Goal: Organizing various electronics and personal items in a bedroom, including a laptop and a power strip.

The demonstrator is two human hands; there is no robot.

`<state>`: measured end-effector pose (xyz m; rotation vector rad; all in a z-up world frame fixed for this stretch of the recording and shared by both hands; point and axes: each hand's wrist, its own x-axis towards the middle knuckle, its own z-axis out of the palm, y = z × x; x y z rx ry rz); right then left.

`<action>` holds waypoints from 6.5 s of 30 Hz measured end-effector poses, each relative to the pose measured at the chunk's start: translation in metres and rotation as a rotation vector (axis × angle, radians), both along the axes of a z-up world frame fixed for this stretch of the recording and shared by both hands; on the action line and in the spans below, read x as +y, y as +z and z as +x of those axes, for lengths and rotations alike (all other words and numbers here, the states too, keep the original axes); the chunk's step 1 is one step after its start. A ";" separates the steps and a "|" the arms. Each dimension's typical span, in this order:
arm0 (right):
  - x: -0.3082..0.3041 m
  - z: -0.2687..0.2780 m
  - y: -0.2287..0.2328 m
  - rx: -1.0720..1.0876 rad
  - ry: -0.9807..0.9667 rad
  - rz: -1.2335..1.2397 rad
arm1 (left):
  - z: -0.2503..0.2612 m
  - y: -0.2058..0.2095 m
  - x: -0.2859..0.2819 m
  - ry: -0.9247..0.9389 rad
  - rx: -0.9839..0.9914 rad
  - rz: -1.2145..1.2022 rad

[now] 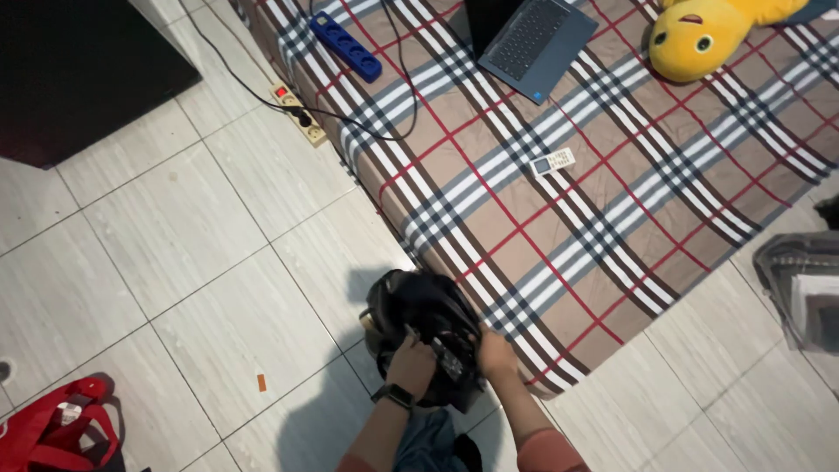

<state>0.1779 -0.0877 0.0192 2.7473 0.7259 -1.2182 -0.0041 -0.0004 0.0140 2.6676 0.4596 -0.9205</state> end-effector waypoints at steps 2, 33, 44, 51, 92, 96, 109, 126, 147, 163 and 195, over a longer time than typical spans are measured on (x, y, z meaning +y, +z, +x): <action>-0.015 0.003 0.009 0.000 0.024 -0.019 | -0.007 0.027 0.000 -0.026 -0.030 -0.054; -0.121 0.185 0.241 -0.270 -0.493 0.527 | 0.232 0.182 -0.016 -0.235 -0.515 -0.255; -0.069 0.163 0.339 -0.080 -0.118 0.402 | 0.296 0.299 -0.001 -0.242 -0.721 -0.381; -0.043 0.165 0.419 -0.249 -0.135 0.935 | 0.287 0.417 0.076 0.011 -0.880 -0.771; -0.110 0.161 0.570 -0.392 -0.065 0.812 | 0.267 0.443 0.152 0.651 0.090 -1.337; -0.118 0.158 0.543 -0.291 -0.107 0.945 | 0.294 0.485 0.111 0.433 -0.115 -1.282; -0.024 0.108 0.562 -0.420 -0.521 0.911 | 0.272 0.495 0.043 0.502 -0.575 -1.072; -0.012 0.107 0.454 -0.694 -0.725 0.842 | 0.308 0.473 0.018 0.080 -0.587 -0.540; -0.068 0.138 0.579 -0.592 -0.438 0.796 | 0.283 0.532 -0.016 0.035 -1.091 -0.800; -0.165 0.202 0.432 -0.378 -1.009 1.345 | 0.289 0.620 0.013 -0.094 -1.395 -0.651; -0.161 0.171 0.444 -0.428 -1.234 1.334 | 0.288 0.635 -0.034 -0.160 -1.372 -0.728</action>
